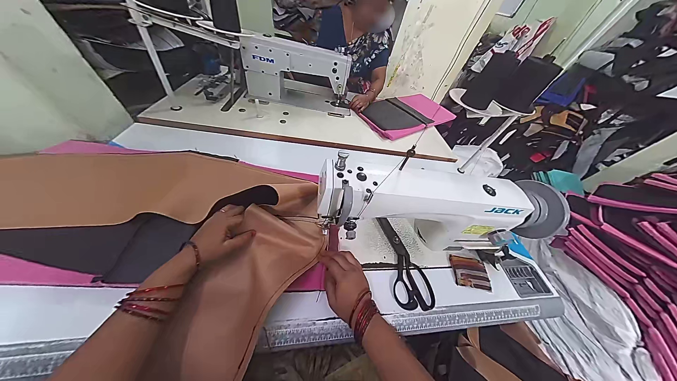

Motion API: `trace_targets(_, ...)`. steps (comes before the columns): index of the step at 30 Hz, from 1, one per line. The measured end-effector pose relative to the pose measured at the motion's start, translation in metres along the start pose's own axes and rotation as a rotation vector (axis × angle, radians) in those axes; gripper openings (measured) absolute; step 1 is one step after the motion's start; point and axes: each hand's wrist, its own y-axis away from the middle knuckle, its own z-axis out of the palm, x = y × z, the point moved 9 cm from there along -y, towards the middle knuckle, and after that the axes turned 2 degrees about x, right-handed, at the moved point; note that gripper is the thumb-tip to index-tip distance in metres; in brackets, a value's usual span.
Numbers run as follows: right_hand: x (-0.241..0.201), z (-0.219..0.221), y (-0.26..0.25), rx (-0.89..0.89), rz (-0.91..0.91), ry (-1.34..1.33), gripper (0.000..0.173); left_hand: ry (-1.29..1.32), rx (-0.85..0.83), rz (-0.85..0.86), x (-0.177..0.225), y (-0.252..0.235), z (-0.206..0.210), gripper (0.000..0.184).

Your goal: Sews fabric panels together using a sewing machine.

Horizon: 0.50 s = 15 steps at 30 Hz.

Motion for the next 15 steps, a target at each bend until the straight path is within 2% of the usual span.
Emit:
trace_targets(8,-0.003,0.01,-0.004,-0.11,0.039,0.131,0.047,-0.008,-0.077,-0.035,0.002,0.002,0.003,0.05)
trace_targets(15,-0.006,0.012,-0.005,-0.082,0.038,0.176,0.047,0.026,-0.059,-0.076,0.004,-0.001,0.0,0.044)
